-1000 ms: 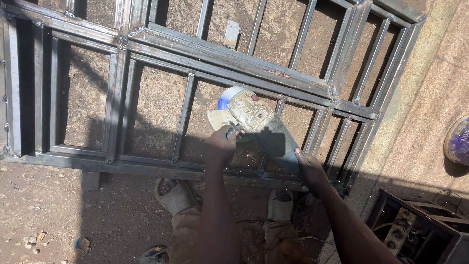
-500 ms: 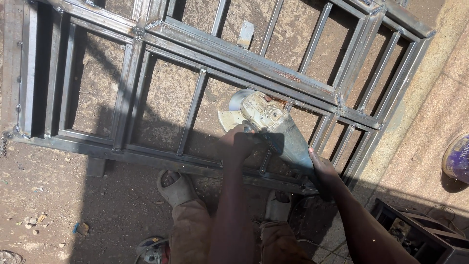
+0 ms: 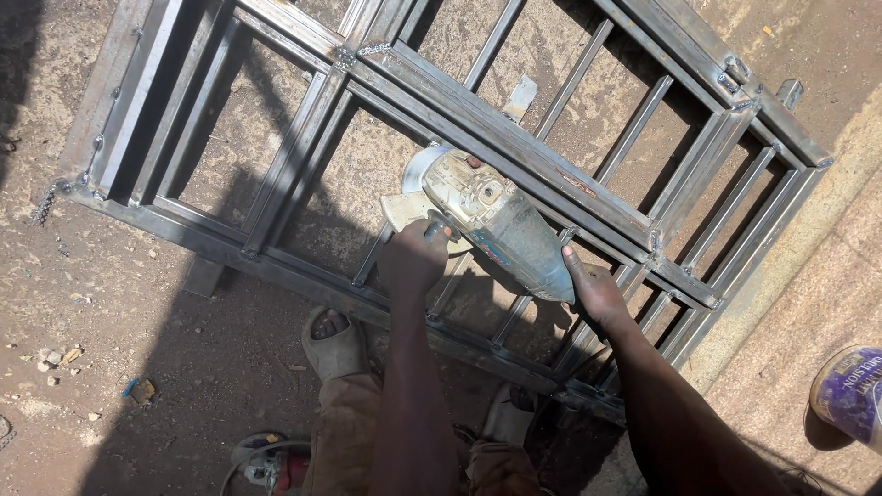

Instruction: Smoothing out weld joints on a metal gate frame using a handheld angle grinder.

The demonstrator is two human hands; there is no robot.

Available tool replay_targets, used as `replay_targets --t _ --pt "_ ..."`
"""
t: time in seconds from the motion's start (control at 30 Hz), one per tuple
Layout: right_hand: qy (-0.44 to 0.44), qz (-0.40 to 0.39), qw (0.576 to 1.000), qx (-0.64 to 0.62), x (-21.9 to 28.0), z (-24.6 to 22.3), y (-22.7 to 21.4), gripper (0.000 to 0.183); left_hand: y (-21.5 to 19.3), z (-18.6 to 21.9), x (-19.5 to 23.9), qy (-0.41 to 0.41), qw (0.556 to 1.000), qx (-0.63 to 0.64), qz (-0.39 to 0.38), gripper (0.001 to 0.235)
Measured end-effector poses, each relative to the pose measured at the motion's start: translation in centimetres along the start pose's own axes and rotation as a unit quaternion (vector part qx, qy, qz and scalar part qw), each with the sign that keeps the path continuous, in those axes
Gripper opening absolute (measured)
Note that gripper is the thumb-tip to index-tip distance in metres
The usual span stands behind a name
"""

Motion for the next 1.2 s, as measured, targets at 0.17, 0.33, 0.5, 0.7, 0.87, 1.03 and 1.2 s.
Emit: replay_targets --t 0.17,0.33,0.5,0.7,0.87,1.03,1.2 --pt "-0.023 -0.036 0.999 0.018 -5.6 0.4 0.9 0.08 -3.4 -0.2 -1.2 -0.043 0.997 0.034 -0.049 0.033" --pt "-0.025 -0.071 0.996 0.038 -6.2 -0.7 2.1 0.086 -4.1 -1.4 -1.9 -0.084 0.993 0.021 -0.084 0.034" --pt "0.006 -0.054 0.998 -0.022 -4.7 -0.2 2.7 0.084 -4.1 -0.5 -2.1 -0.079 0.993 -0.013 -0.091 0.028" --pt "0.036 -0.037 0.999 -0.01 -1.2 -2.1 2.8 0.088 -2.6 -0.5 -2.2 -0.052 0.994 -0.026 -0.088 0.03" --pt "0.037 -0.032 0.999 -0.013 -2.5 0.6 2.3 0.088 -1.6 -0.6 -3.8 -0.027 0.995 -0.008 -0.1 0.034" --pt "0.041 -0.036 0.998 -0.005 -2.2 0.2 2.3 0.09 -1.5 -0.7 -3.9 -0.034 0.991 -0.055 -0.119 0.033" --pt "0.064 -0.051 0.997 -0.002 -1.3 0.8 2.4 0.097 -0.2 -1.7 -4.6 -0.068 0.99 -0.066 -0.104 0.034"
Point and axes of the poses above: each hand's wrist, its own x-axis away from the middle knuckle, its own y-axis out of the palm, z = x × y, the point moved 6 cm from there along -x, towards the middle knuckle, and after that the axes turned 13 degrees about -y, right-handed, at the moved point
